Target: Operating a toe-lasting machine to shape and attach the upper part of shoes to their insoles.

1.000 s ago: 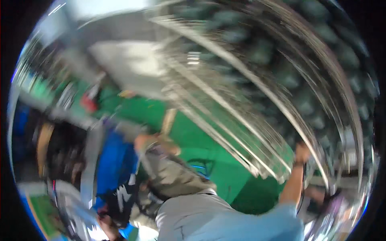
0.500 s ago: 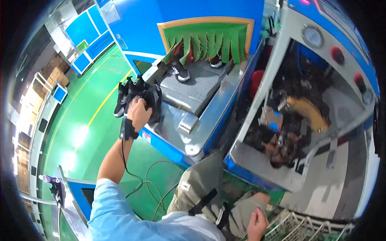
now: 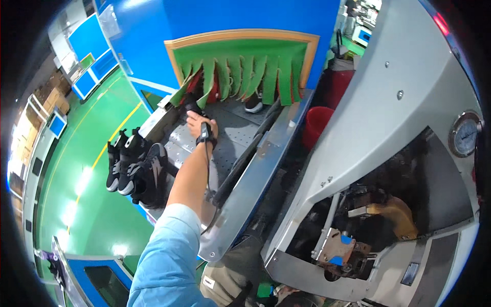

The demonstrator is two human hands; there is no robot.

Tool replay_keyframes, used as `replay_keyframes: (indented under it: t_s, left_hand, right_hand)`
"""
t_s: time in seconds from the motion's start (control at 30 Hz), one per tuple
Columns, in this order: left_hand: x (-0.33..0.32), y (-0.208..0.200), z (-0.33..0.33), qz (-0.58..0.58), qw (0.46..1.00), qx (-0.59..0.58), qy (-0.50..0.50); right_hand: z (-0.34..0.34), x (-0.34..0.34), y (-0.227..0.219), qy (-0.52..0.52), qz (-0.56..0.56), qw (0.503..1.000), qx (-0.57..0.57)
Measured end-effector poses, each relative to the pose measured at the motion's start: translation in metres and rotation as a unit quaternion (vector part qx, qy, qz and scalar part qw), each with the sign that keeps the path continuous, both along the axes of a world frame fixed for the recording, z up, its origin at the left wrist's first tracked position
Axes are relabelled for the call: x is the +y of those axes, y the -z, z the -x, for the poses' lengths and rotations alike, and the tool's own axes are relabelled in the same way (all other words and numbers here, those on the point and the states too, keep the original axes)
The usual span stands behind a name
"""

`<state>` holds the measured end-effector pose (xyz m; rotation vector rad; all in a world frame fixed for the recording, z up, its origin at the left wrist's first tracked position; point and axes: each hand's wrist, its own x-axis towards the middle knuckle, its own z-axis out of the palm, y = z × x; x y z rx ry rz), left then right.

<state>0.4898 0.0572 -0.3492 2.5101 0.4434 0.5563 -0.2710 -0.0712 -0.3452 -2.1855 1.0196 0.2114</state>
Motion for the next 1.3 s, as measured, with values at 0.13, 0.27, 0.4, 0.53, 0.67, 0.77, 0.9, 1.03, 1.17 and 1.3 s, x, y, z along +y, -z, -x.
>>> replay_keyframes:
  t_s: [0.13,0.27,0.4,0.53,0.67,0.77,0.9,1.03,1.17,1.3]
  left_hand:
    - [0.036,-0.043,0.018,0.043,0.990,-0.029,0.128]
    - [0.089,-0.054,0.114,0.382,0.874,0.030,0.298]
    - [0.098,-0.134,0.360,0.529,0.730,0.137,0.411]
    - [0.078,-0.168,0.505,0.580,0.526,0.164,0.599]
    - [0.075,-0.153,0.530,0.536,0.496,0.291,0.619]
    - [0.073,-0.127,0.548,0.534,0.430,0.457,0.567]
    - [0.067,-0.125,0.534,0.111,0.499,0.399,0.761]
    - [0.039,-0.118,0.550,0.215,0.541,0.353,0.732]
    - [0.031,-0.150,0.560,0.375,0.488,0.332,0.714]
    - [0.038,-0.180,0.544,0.456,0.343,0.246,0.784]
  right_hand:
    - [-0.025,0.008,-0.023,0.061,-0.069,0.994,-0.054]
    - [-0.091,0.019,-0.087,-0.005,-0.147,0.965,-0.217]
    - [-0.147,0.053,-0.134,-0.038,-0.285,0.826,-0.485]
    - [-0.138,0.071,-0.141,0.034,-0.417,0.735,-0.534]
    - [-0.087,0.037,-0.144,-0.013,-0.430,0.771,-0.470]
    - [-0.050,0.039,-0.129,0.087,-0.491,0.755,-0.425]
    - [-0.014,0.047,-0.118,0.228,-0.603,0.662,-0.383]
    - [-0.022,0.016,-0.122,0.292,-0.702,0.520,-0.390]
    - [-0.052,-0.014,-0.218,0.119,-0.438,0.682,-0.573]
    - [-0.073,-0.026,-0.283,0.053,-0.399,0.785,-0.471]
